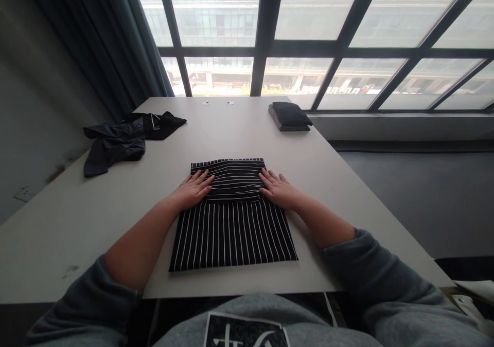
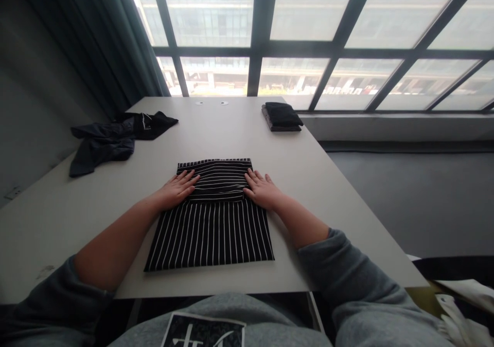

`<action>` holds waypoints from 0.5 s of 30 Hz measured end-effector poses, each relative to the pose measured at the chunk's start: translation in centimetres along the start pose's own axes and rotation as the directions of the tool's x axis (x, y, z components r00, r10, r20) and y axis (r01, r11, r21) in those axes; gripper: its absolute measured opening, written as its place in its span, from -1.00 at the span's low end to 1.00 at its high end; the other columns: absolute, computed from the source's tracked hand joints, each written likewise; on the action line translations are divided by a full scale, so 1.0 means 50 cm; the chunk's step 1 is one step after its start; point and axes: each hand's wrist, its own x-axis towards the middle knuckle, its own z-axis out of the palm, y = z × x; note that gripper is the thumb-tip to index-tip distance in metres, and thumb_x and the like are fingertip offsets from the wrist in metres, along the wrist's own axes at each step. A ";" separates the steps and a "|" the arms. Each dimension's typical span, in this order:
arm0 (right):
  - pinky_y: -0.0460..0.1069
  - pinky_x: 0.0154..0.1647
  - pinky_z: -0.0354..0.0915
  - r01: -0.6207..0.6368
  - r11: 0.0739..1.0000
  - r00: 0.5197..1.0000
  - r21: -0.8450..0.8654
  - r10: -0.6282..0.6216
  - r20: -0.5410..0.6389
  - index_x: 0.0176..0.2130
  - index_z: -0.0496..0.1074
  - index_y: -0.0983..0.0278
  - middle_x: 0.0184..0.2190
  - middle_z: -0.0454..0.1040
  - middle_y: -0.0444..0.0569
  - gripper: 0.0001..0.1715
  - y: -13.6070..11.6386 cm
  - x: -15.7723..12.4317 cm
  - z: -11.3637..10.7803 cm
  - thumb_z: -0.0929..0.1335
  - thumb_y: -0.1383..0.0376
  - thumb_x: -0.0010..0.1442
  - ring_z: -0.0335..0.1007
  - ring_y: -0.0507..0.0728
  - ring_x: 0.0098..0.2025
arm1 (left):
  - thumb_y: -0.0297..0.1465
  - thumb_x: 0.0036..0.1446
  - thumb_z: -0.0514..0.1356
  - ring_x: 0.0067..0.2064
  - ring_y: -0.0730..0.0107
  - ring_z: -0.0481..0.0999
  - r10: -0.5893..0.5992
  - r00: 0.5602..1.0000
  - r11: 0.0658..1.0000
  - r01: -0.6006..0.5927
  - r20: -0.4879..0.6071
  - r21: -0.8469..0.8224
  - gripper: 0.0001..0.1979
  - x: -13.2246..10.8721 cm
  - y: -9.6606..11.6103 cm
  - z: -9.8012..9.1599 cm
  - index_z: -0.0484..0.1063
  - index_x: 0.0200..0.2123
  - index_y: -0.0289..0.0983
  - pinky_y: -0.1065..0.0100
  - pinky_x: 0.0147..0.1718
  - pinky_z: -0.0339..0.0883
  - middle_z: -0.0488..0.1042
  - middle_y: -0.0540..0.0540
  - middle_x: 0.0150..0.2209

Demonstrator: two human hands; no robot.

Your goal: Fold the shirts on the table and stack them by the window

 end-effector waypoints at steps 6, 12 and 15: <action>0.34 0.59 -0.28 -0.048 0.998 0.998 0.039 0.046 0.048 0.58 -0.05 0.18 0.59 -0.26 -0.03 -0.19 -0.012 -0.005 -0.016 0.06 -0.04 0.53 -0.35 0.30 0.62 | -0.06 0.51 -0.23 0.60 0.02 -0.31 -0.058 0.998 0.998 0.058 -0.008 0.010 -0.33 -0.004 0.001 0.001 -0.09 0.58 -0.10 -0.14 0.50 -0.25 -0.25 -0.04 0.59; 0.42 0.56 -0.22 -0.021 0.999 0.999 0.047 0.023 -0.039 0.52 0.16 0.21 0.57 -0.05 0.03 -0.29 -0.017 -0.010 -0.028 0.15 0.06 0.52 -0.22 0.36 0.60 | -0.11 0.51 -0.25 0.59 -0.02 -0.23 -0.065 0.994 0.998 0.065 -0.084 -0.013 -0.31 -0.007 -0.025 0.017 0.00 0.56 -0.26 -0.16 0.49 -0.20 -0.18 -0.16 0.59; 0.46 0.54 -0.16 0.038 0.997 0.990 0.071 -0.028 -0.138 0.38 0.38 0.21 0.47 0.25 0.08 -0.40 -0.013 -0.018 -0.041 0.26 0.21 0.43 0.12 0.37 0.51 | -0.15 0.49 -0.20 0.58 -0.04 -0.11 -0.058 0.989 0.998 0.054 -0.133 -0.028 -0.29 -0.013 -0.050 0.014 0.14 0.50 -0.47 -0.09 0.49 -0.11 -0.07 -0.34 0.56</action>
